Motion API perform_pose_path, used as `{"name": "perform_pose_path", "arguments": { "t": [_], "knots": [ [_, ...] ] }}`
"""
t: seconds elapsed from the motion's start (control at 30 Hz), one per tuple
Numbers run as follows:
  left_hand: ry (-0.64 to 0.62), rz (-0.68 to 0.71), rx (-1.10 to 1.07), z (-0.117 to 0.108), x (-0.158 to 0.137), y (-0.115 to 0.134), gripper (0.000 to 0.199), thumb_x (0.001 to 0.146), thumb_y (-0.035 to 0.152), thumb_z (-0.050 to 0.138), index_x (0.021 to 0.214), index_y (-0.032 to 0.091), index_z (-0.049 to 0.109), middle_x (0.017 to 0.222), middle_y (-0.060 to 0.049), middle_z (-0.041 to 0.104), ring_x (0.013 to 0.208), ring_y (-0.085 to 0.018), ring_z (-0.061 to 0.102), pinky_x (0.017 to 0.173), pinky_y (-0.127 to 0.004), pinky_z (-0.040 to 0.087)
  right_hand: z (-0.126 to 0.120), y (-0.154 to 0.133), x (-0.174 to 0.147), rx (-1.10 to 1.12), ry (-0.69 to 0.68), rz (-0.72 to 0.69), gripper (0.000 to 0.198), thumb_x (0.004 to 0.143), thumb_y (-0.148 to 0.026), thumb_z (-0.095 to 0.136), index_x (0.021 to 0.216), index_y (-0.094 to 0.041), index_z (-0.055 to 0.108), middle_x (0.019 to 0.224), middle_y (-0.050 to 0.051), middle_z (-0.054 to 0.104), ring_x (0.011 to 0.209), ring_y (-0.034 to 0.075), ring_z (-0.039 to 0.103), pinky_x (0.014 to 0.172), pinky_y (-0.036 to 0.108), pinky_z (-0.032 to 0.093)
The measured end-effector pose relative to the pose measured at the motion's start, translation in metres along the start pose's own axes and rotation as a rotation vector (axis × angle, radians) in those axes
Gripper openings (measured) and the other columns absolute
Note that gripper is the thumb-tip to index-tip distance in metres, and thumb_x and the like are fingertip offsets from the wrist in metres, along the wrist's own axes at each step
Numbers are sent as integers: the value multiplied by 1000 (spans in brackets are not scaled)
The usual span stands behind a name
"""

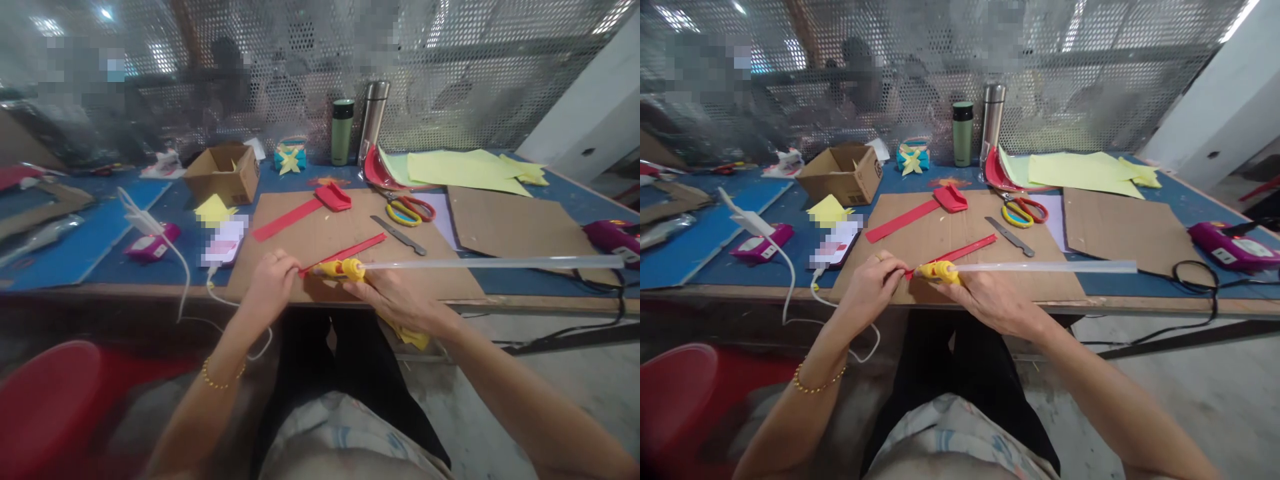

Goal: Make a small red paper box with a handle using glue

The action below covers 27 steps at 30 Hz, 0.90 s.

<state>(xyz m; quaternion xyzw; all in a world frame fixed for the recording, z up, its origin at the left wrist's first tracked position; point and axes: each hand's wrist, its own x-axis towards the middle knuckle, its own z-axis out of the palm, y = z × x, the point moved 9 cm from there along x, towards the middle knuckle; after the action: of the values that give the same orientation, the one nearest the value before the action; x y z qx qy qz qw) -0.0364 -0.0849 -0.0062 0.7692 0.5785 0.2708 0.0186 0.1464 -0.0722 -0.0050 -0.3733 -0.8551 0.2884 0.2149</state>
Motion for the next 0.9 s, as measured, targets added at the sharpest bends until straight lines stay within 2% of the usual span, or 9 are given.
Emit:
{"name": "perform_pose_path", "arguments": {
  "t": [0.23,0.33,0.53,0.77,0.9],
  "knots": [
    [-13,-11,-6,1,1,2,23,99,17,49,92,18,71,96,-8,68,92,-23,63,88,-39,53,2,0,0,-9,10,-16,53,104,-65,42,77,-23,60,63,-1,56,55,14,48,53,28,35],
    [-3,-7,-7,-1,0,3,23,99,17,49,91,19,70,95,-8,67,92,-23,63,88,-39,52,-1,0,-1,23,8,-25,51,104,-63,41,82,-22,63,69,1,61,60,16,53,57,28,39],
    [14,-2,-17,-2,-3,5,24,101,18,49,92,20,71,91,-6,66,92,-23,62,89,-39,51,-8,11,-3,-1,29,25,57,103,-67,39,80,-22,63,68,3,63,59,17,55,58,30,39],
    [48,81,9,-3,-12,16,31,101,12,45,112,20,73,103,-9,66,99,-23,61,92,-40,50,-5,11,-2,2,19,36,59,103,-69,37,79,-22,63,68,4,64,59,18,56,57,30,39],
    [30,117,77,0,-14,17,31,101,13,45,114,18,73,102,-11,65,98,-25,59,90,-41,48,-7,12,-6,-22,28,23,55,104,-66,38,86,-23,66,73,4,66,63,19,60,58,31,41]
  ]
}}
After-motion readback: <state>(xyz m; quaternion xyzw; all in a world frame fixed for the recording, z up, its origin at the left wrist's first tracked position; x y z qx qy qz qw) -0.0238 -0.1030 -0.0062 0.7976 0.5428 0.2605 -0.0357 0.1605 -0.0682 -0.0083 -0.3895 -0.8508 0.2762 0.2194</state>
